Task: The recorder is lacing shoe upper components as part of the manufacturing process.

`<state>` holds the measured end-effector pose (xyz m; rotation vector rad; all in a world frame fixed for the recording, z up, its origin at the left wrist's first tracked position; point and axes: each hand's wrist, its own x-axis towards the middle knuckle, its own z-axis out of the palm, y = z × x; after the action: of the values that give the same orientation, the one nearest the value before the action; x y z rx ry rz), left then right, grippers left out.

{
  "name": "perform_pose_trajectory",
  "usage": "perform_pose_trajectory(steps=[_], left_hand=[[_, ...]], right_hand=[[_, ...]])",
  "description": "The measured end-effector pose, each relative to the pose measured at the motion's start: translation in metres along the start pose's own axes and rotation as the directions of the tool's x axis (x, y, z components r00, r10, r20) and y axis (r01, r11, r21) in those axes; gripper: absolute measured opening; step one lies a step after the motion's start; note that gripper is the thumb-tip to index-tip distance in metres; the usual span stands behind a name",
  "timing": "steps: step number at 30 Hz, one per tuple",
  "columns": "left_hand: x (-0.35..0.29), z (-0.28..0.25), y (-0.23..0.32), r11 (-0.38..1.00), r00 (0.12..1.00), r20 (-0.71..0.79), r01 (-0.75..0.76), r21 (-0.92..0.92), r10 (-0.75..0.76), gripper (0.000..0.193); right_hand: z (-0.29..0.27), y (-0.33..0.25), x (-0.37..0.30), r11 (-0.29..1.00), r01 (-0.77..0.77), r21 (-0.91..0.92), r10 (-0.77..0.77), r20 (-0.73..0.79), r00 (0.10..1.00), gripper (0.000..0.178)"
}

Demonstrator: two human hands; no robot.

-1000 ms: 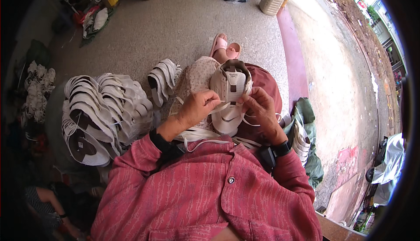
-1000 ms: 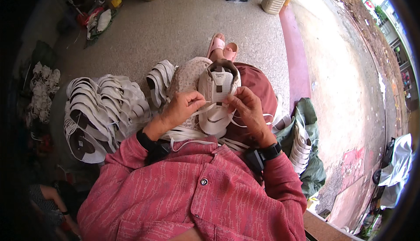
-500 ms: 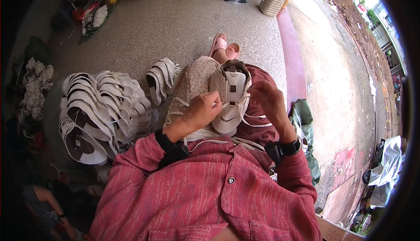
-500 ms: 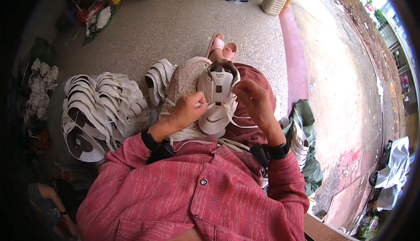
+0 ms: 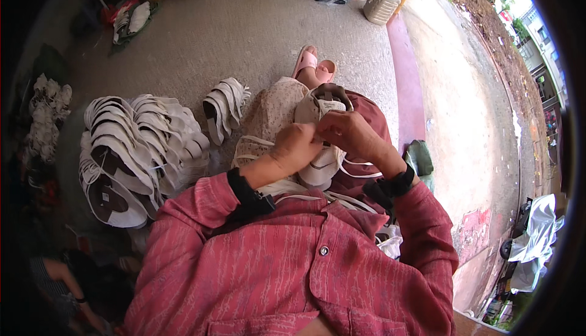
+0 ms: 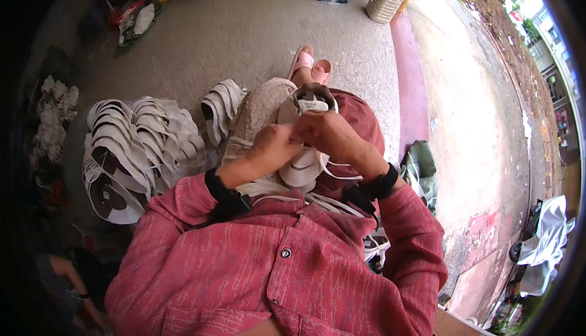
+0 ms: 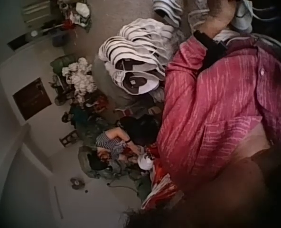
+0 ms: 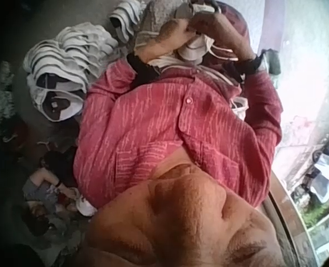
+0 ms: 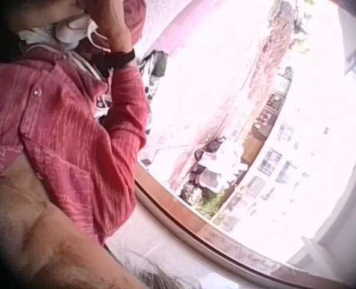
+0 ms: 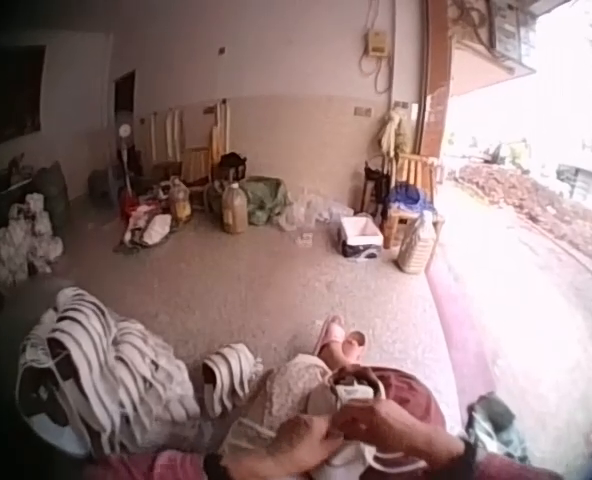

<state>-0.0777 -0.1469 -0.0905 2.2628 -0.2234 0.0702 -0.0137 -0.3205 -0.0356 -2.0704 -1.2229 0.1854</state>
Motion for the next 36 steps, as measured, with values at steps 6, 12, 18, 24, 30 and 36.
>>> perform_pose_trajectory(steps=[6,12,18,24,30,36], left_hand=[[0.003,-0.019,0.002,0.922,0.971,-0.011,-0.225,0.316,0.24,0.027],[0.035,-0.057,0.01,0.776,0.814,0.177,-0.581,0.244,0.554,0.053],[0.045,-0.073,0.02,0.821,0.821,0.447,-0.503,0.27,0.355,0.054],[0.035,-0.056,-0.002,0.838,0.809,0.422,-0.516,0.177,0.409,0.042],[0.034,-0.053,-0.005,0.856,0.829,0.328,-0.507,0.098,0.453,0.036],[0.034,-0.059,-0.005,0.886,0.824,0.347,-0.461,-0.051,0.448,0.028]], right_hand=[[-0.006,-0.004,-0.002,0.97,-0.187,0.155,0.177,0.071,0.982,0.01],[-0.007,0.006,-0.002,0.984,-0.16,0.071,0.15,0.128,0.98,0.013],[-0.005,0.011,0.0,0.997,-0.059,0.049,0.051,0.138,0.989,0.012],[-0.007,0.009,0.005,0.999,-0.047,0.023,0.041,0.217,0.975,0.009],[-0.005,0.013,0.012,0.998,0.0,0.059,-0.015,0.242,0.97,0.007],[-0.005,0.017,0.016,0.996,0.005,0.094,-0.031,0.279,0.96,0.009]])
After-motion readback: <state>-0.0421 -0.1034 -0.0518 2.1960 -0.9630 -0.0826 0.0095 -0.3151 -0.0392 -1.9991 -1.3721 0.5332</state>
